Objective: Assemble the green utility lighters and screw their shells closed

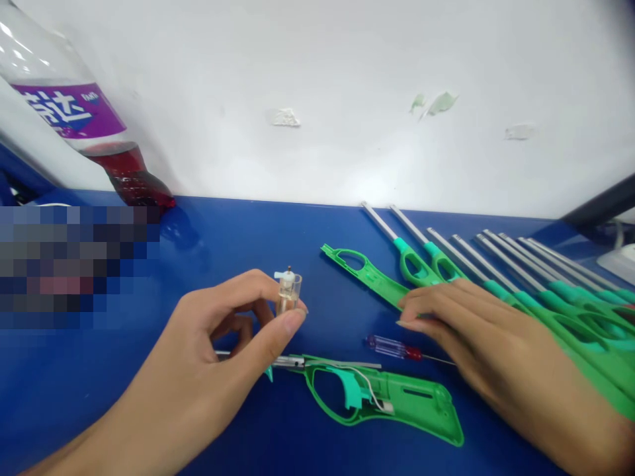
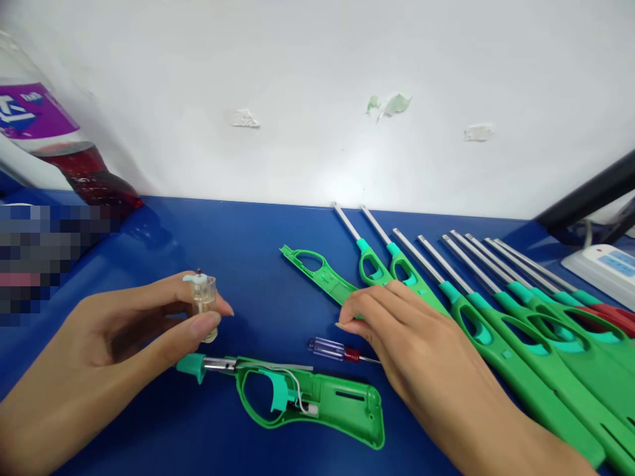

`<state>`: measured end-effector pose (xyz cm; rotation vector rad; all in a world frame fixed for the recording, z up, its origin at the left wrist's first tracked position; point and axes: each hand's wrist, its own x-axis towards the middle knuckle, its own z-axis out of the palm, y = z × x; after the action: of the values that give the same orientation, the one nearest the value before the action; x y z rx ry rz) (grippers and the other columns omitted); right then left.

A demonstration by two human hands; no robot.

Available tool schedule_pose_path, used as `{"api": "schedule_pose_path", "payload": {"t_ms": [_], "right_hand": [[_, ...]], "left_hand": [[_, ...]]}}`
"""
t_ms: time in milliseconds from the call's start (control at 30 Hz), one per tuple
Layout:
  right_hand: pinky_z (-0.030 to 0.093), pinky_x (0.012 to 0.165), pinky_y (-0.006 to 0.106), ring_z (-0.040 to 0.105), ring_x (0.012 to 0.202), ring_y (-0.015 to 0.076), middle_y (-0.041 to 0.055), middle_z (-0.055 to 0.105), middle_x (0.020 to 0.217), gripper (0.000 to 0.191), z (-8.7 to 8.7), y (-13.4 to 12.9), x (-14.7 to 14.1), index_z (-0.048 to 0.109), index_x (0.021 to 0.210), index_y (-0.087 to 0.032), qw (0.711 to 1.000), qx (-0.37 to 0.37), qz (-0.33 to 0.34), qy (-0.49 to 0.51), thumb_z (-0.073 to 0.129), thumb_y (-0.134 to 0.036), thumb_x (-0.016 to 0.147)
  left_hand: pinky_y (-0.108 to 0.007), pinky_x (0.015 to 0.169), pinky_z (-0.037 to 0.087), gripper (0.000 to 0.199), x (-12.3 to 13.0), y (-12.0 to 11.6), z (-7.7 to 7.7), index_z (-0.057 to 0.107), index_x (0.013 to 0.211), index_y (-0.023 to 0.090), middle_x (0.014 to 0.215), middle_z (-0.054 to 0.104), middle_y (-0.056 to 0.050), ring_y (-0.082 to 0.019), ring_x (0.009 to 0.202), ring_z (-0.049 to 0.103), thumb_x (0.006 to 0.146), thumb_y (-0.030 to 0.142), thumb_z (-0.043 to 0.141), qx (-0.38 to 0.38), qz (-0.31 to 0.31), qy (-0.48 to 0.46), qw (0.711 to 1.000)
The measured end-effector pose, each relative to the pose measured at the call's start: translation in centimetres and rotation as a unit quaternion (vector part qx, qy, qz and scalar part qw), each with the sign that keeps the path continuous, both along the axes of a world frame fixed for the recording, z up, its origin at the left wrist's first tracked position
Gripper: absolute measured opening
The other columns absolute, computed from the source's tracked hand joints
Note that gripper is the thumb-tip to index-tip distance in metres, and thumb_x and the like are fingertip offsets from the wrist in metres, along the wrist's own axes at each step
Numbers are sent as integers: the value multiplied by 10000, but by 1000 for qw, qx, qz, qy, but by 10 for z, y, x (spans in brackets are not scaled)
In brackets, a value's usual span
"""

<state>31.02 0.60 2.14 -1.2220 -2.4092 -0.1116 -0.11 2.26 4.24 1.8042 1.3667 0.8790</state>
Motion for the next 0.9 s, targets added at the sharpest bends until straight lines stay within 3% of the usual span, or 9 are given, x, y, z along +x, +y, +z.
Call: {"api": "schedule_pose_path", "payload": {"t_ms": [133, 300, 400, 500, 600, 667, 767, 900], "right_hand": [[577, 689, 276, 775, 796, 158, -27, 794, 953, 168, 7, -4, -7, 631, 1118, -293, 999, -8, 9, 49, 488, -232, 1181], [622, 825, 256, 795, 937, 155, -44, 822, 1111, 287, 4, -14, -9, 691, 1328, -353, 994, -55, 17, 98, 551, -186, 1142], [642, 782, 238, 794, 945, 152, -52, 830, 1092, 324, 5, -18, -10, 745, 1295, -396, 977, -112, 63, 171, 550, -187, 1143], [650, 693, 218, 791, 840, 151, -78, 831, 956, 268, 10, -20, -15, 773, 1221, -418, 948, -172, 93, 250, 656, -203, 1111], [667, 678, 217, 791, 753, 156, -97, 828, 873, 146, 12, -20, -20, 808, 1101, -440, 929, -196, 64, 307, 774, -304, 1059], [671, 657, 211, 796, 719, 163, -90, 826, 840, 50, 12, -20, -22, 826, 1000, -436, 920, -212, 30, 329, 803, -410, 1035], [659, 622, 191, 787, 669, 164, -64, 810, 785, 161, 10, -20, -24, 843, 898, -406, 908, -240, -1, 343, 802, -505, 1019], [619, 584, 153, 714, 553, 129, -60, 750, 668, 245, 11, -19, -26, 837, 800, -356, 896, -257, -13, 363, 841, -522, 981]], "left_hand": [[-196, 485, 510, 260, 1, -5, -4, 844, 1077, 327, 902, 794, 11, -150, 659, 671, 1004, 543, 721, -19, -9, 9, 1000], [-149, 528, 552, 417, 2, -12, -9, 738, 1434, 429, 702, 675, 74, -115, 575, 618, 1022, 487, 729, 17, -39, 20, 999], [-144, 556, 567, 382, 1, -17, -13, 754, 1403, 490, 749, 719, 75, -104, 566, 607, 1022, 477, 734, 47, -44, 44, 997], [-198, 657, 639, 381, -1, -24, -17, 744, 1385, 581, 933, 827, 68, -144, 701, 730, 1008, 526, 753, 79, -26, 73, 994], [-287, 837, 701, 381, 1, -33, -19, 745, 1363, 624, 1112, 862, 65, -218, 942, 819, 982, 613, 750, 102, -6, 82, 991], [-300, 914, 699, 343, 4, -38, -18, 779, 1299, 619, 1100, 859, 76, -215, 948, 819, 959, 647, 752, 89, 24, 84, 992], [-217, 821, 687, 264, 10, -40, -14, 811, 1207, 544, 990, 840, 81, -165, 809, 791, 958, 591, 738, 64, 42, 72, 994], [-127, 653, 630, 202, 13, -35, -13, 762, 1190, 460, 1003, 821, 84, -118, 743, 773, 1020, 423, 659, 94, -24, 26, 995]]}}
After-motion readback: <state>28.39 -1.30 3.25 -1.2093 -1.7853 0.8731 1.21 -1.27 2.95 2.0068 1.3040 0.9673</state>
